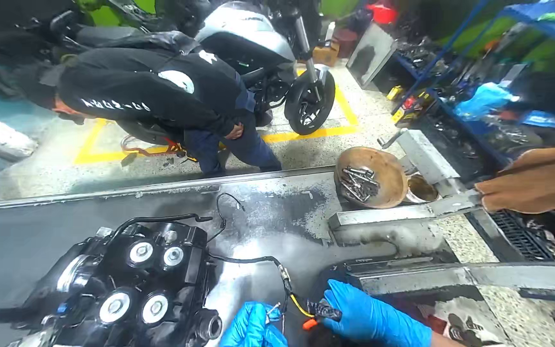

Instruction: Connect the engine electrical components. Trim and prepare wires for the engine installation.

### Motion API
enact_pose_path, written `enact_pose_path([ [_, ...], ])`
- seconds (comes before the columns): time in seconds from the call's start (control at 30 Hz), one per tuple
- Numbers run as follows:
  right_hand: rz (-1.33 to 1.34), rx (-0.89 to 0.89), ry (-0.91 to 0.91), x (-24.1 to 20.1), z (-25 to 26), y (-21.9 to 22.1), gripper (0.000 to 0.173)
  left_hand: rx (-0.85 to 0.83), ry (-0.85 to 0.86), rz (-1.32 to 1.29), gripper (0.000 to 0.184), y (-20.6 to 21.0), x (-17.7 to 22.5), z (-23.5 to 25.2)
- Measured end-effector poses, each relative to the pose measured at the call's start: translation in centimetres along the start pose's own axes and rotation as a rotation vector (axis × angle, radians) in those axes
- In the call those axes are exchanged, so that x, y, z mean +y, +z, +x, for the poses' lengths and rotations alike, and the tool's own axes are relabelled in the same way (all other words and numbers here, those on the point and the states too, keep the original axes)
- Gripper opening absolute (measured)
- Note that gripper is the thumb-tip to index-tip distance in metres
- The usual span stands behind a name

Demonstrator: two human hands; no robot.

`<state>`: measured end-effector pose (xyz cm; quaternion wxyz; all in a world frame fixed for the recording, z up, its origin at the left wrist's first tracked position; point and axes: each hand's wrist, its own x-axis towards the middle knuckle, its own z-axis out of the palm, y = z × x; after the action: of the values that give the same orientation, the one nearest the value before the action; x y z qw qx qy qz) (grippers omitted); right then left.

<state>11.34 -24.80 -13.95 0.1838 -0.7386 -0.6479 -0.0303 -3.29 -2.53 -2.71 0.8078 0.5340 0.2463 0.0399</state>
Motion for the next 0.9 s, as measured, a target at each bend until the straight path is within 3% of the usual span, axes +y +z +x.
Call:
enact_pose_path([
  [0.03, -0.002, 0.035, -0.011, -0.6, 0.0, 0.0, 0.026, 0.004, 0.005, -0.028, 0.028, -0.1, -0.2, 0.0],
  [0.1, 0.158, -0.177, 0.126, -2.2, 0.8, -1.7, 0.034, 0.002, -0.006, -0.076, 0.02, -0.3, -0.4, 0.0],
  [0.13, 0.226, -0.19, 0.2, -2.5, 1.3, -2.0, 0.038, 0.01, -0.024, -0.081, 0.014, -0.2, -0.4, -0.1],
  [0.2, 0.231, 0.042, 0.258, -1.7, 1.1, -0.3, 0.046, 0.044, -0.084, -0.067, 0.007, 0.3, 0.0, 0.0],
  [0.27, -0.027, 0.354, 0.192, 0.9, 1.1, 2.2, 0.027, 0.05, -0.11, -0.062, 0.01, 0.4, 0.1, 0.2],
  [0.3, -0.097, 0.428, 0.248, 2.2, 1.2, 2.7, 0.023, 0.042, -0.111, -0.072, 0.013, 0.3, 0.0, 0.4],
  [0.37, -0.146, 0.461, 0.538, 4.5, 1.3, 2.8, 0.025, 0.045, -0.106, -0.077, 0.019, 0.1, -0.3, 0.6],
  [0.43, -0.079, 0.277, 0.969, 7.1, 1.6, 2.0, 0.028, 0.039, -0.074, -0.085, 0.019, -0.2, -0.9, 0.8],
  [0.5, 0.111, -0.076, 1.353, 9.7, 2.4, 0.4, 0.036, -0.004, -0.018, -0.109, 0.017, -0.5, -1.7, 1.1],
  [0.57, 0.191, -0.244, 1.441, 11.5, 2.8, -0.2, 0.037, -0.047, 0.026, -0.129, 0.019, -0.5, -1.9, 1.4],
  [0.67, 0.198, -0.471, 1.248, 11.7, 2.9, -0.8, 0.036, -0.052, 0.033, -0.12, 0.025, -0.2, -1.5, 1.6],
  [0.8, -0.04, -0.668, 0.615, 11.2, 1.5, -1.3, 0.034, 0.022, 0.105, -0.031, 0.021, -0.2, -1.4, 1.9],
  [0.9, 0.007, -0.794, 0.257, 11.9, 0.6, 0.5, 0.03, 0.092, 0.116, 0.033, 0.019, 0.4, -1.2, 2.0],
])
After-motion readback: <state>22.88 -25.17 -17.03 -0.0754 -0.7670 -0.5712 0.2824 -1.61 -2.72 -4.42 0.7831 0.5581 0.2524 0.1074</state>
